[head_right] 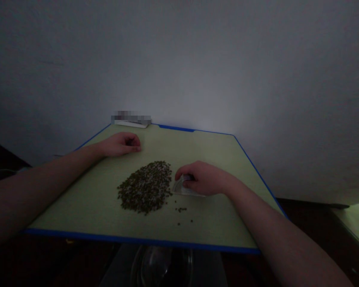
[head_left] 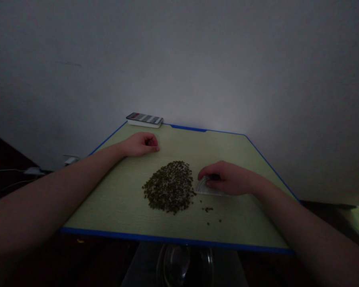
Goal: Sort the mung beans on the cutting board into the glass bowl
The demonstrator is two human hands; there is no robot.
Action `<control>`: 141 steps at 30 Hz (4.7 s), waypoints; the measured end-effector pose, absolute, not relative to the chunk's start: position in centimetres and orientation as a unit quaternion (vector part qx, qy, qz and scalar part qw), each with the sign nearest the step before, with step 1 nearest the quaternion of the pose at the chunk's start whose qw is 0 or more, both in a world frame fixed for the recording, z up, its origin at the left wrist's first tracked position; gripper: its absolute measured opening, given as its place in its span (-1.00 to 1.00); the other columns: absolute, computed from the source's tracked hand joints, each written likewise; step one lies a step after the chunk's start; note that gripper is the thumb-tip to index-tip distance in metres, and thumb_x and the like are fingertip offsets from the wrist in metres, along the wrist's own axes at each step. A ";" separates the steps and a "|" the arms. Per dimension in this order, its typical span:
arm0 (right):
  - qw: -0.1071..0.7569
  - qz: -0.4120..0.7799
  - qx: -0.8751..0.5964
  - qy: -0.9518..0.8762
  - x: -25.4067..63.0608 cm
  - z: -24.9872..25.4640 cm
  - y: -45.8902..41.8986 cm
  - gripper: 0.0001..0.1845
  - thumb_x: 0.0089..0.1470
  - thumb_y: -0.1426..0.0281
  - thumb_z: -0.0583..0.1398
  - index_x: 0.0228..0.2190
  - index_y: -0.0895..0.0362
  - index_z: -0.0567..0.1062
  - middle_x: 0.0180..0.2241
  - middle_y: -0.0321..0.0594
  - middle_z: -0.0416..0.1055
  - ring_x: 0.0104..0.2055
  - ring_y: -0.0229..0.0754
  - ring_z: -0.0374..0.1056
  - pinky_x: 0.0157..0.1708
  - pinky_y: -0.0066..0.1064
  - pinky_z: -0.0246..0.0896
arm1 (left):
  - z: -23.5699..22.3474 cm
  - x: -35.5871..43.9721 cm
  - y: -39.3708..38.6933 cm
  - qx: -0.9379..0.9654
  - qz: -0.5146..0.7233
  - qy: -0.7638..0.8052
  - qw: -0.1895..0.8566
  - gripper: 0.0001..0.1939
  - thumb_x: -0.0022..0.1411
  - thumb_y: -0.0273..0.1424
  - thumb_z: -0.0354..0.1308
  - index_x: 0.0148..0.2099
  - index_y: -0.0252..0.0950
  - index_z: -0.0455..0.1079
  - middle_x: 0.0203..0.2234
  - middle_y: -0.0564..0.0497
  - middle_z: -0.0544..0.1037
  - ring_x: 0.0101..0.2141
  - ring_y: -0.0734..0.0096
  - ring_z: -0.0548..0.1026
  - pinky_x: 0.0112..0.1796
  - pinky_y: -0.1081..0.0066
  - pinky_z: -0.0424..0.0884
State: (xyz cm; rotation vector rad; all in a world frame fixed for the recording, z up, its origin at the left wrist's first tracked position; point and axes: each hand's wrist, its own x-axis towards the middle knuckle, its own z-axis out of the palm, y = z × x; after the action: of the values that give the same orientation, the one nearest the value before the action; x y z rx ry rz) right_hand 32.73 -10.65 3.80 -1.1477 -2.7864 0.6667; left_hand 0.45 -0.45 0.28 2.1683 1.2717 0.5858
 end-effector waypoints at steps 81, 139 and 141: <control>0.024 0.241 -0.259 -0.935 30.3 4.4 -13.0 -0.64 0.01 0.54 0.11 -0.13 0.15 0.51 -0.30 -0.19 0.52 -0.32 -0.24 0.37 -0.30 -0.44 0.18 | 0.2 0.4 -0.3 0.806 0.219 0.479 0.272 -0.71 -0.02 -0.18 0.21 -0.38 -0.32 0.33 -0.62 0.11 0.35 -0.58 0.55 0.26 -0.53 0.49 0.18; 0.088 0.335 -0.005 -0.938 28.6 3.9 -15.0 -0.78 0.14 0.54 0.06 -0.33 0.17 0.52 -0.37 -0.17 0.52 -0.27 -0.28 0.34 -0.09 -0.40 0.18 | 0.2 0.5 -0.2 0.801 0.217 0.484 0.280 -0.69 -0.05 -0.17 0.21 -0.38 -0.32 0.34 -0.60 0.11 0.37 -0.57 0.54 0.27 -0.54 0.49 0.18; 0.087 0.337 -0.002 -0.938 28.8 4.1 -14.9 -0.77 0.12 0.57 0.07 -0.35 0.18 0.52 -0.39 -0.16 0.52 -0.29 -0.27 0.35 -0.11 -0.40 0.19 | 0.2 0.5 -0.2 0.802 0.217 0.481 0.281 -0.70 -0.04 -0.17 0.21 -0.39 -0.32 0.33 -0.61 0.11 0.36 -0.57 0.55 0.26 -0.54 0.49 0.18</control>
State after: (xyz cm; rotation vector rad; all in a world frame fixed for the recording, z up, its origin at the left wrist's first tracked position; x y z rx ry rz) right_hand 28.76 -14.86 4.07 -0.0068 -2.7927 1.0034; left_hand 0.49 -0.23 0.17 2.1483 1.2881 0.5804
